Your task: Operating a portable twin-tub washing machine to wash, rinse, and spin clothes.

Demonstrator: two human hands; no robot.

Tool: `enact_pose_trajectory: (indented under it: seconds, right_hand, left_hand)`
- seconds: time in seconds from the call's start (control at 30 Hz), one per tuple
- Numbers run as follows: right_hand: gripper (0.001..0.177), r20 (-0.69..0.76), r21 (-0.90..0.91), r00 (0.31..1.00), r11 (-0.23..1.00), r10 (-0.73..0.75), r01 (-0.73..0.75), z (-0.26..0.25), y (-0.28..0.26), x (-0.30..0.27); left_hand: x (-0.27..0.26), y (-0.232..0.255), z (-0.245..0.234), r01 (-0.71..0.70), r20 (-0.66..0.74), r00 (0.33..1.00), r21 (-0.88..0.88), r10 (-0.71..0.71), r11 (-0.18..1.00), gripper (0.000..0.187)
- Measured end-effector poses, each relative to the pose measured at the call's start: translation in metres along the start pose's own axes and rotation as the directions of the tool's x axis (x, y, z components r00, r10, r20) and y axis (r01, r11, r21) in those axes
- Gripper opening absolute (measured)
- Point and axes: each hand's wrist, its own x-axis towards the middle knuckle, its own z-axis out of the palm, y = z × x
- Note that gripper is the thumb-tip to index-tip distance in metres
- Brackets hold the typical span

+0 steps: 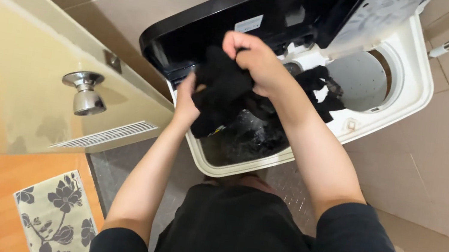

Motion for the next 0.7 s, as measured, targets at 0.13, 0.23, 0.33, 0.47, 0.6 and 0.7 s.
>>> enact_pose_trajectory:
  seconds: [0.13, 0.23, 0.33, 0.47, 0.6, 0.7]
  right_hand:
    - [0.016, 0.075, -0.507, 0.996, 0.862, 0.053, -0.008, -0.079, 0.087, -0.015]
    - [0.04, -0.069, -0.874, 0.951, 0.441, 0.301, -0.203, -0.136, 0.106, -0.052]
    - [0.051, -0.51, -0.823, 0.818, 0.126, 0.266, -0.554, -0.211, 0.13, -0.098]
    - [0.065, -0.794, -0.603, 0.602, 0.018, 0.088, -0.797, -0.277, 0.163, -0.154]
    - [0.102, -0.926, -0.342, 0.34, 0.021, 0.162, -0.94, -0.264, 0.146, -0.174]
    - [0.052, -0.887, -0.459, 0.463, 0.108, 0.009, -0.882, -0.291, 0.163, -0.183]
  left_hand:
    - [-0.009, -0.08, 0.013, 0.202, 0.277, 0.856, 0.599, -0.437, 0.775, 0.046]
    - [-0.016, -0.108, 0.032, 0.006, 0.529, 0.743, 0.608, -0.411, 0.794, 0.049]
    - [-0.011, -0.118, 0.051, 0.109, 0.464, 0.796, 0.523, -0.389, 0.845, 0.046]
    - [-0.003, -0.116, 0.078, 0.135, 0.455, 0.787, 0.534, -0.418, 0.835, 0.044]
    - [-0.01, -0.139, 0.097, 0.132, 0.476, 0.779, 0.513, -0.408, 0.848, 0.042]
    - [-0.012, -0.134, 0.097, 0.194, 0.419, 0.805, 0.483, -0.42, 0.854, 0.039]
